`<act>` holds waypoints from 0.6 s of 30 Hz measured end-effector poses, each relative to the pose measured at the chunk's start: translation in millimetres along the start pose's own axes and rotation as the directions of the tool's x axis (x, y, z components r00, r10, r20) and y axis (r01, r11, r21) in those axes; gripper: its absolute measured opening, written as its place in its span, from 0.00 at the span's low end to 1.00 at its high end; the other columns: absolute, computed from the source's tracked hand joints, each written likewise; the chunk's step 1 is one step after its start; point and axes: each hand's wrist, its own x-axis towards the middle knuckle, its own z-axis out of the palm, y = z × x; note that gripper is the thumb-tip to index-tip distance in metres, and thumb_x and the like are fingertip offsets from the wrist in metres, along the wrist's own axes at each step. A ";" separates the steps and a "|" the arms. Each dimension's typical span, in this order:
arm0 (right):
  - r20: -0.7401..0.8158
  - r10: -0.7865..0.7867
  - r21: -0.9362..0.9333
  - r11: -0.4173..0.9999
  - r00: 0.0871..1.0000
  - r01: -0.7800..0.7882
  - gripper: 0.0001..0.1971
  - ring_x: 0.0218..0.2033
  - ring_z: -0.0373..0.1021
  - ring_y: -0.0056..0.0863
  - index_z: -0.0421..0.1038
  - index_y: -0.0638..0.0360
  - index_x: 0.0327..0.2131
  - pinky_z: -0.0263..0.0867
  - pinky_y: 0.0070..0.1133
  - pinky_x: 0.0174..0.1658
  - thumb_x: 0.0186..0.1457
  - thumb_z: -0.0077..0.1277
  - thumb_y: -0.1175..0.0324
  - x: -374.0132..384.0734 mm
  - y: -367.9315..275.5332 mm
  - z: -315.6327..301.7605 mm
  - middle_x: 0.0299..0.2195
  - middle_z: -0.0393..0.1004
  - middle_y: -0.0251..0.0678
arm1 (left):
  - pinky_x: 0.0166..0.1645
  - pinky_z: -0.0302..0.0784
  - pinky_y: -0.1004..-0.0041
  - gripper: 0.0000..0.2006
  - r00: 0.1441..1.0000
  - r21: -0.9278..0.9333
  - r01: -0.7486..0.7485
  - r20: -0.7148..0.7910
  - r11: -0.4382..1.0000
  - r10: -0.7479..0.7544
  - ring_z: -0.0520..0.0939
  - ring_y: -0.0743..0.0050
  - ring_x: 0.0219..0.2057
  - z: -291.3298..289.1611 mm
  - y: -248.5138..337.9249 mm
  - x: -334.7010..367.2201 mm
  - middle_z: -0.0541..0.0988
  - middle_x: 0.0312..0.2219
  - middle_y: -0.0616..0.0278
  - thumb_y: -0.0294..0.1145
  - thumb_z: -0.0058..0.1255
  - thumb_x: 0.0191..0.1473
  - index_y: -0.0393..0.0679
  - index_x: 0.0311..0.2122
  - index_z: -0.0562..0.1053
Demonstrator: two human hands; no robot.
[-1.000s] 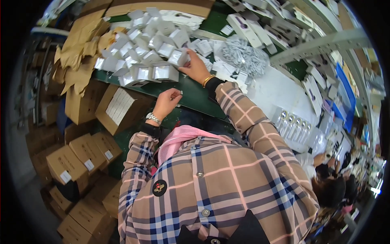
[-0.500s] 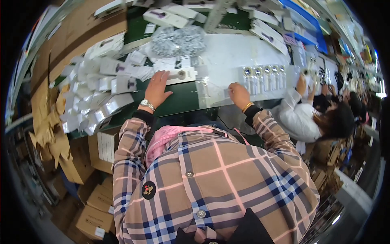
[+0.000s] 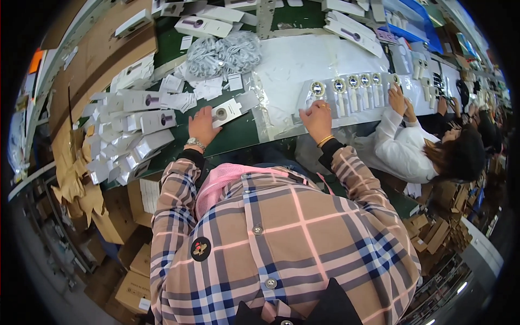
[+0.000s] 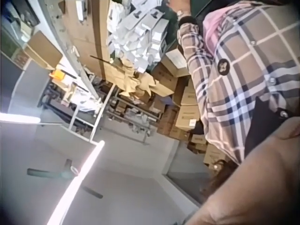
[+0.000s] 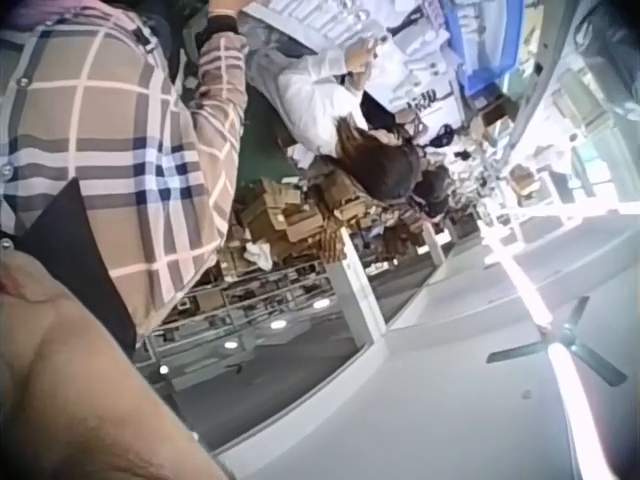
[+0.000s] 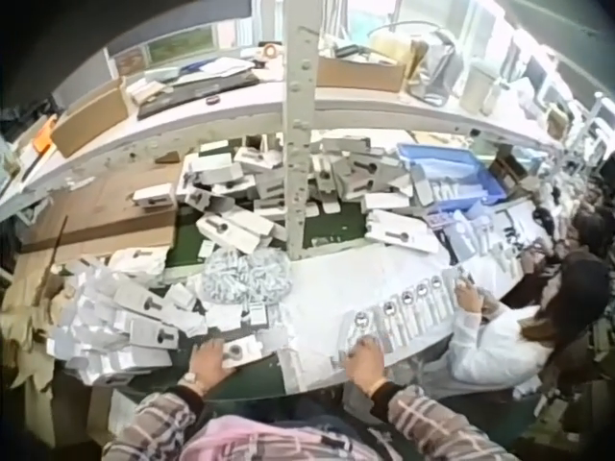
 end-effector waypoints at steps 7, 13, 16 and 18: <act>-0.079 -0.631 -0.367 0.738 0.772 0.566 0.27 0.58 0.64 0.46 0.69 0.55 0.53 0.66 0.36 0.55 0.46 0.60 0.73 37.7 4.0 -9.3 0.54 0.70 0.40 | 0.58 0.72 0.40 0.38 0.998 -0.059 0.064 0.003 0.996 -0.064 0.77 0.54 0.55 20.7 -20.2 -22.2 0.75 0.49 0.58 0.46 0.75 0.38 0.47 0.53 0.66; 0.317 -0.631 -0.047 0.736 0.708 0.676 0.31 0.61 0.63 0.47 0.67 0.53 0.56 0.68 0.35 0.57 0.45 0.62 0.73 72.5 15.3 -13.6 0.56 0.70 0.41 | 0.55 0.72 0.45 0.41 0.979 0.123 0.112 -0.186 0.986 -0.088 0.77 0.57 0.54 8.0 1.3 -36.4 0.75 0.48 0.56 0.51 0.76 0.34 0.45 0.51 0.66; 0.387 -0.535 0.141 0.840 0.751 0.525 0.32 0.60 0.64 0.47 0.67 0.54 0.56 0.68 0.36 0.57 0.44 0.63 0.72 61.5 4.6 -23.4 0.55 0.70 0.43 | 0.54 0.71 0.49 0.43 0.981 0.032 0.162 -0.113 0.986 -0.158 0.77 0.56 0.52 15.5 -6.6 -37.3 0.74 0.49 0.55 0.52 0.76 0.33 0.44 0.52 0.66; 0.338 -0.504 0.147 0.863 0.795 0.484 0.33 0.59 0.64 0.47 0.66 0.55 0.57 0.68 0.36 0.58 0.44 0.63 0.71 50.6 8.7 -15.7 0.54 0.71 0.44 | 0.53 0.71 0.51 0.44 0.981 -0.016 0.175 -0.077 0.984 -0.175 0.77 0.55 0.51 14.6 -5.2 -35.7 0.73 0.50 0.55 0.53 0.76 0.32 0.44 0.52 0.65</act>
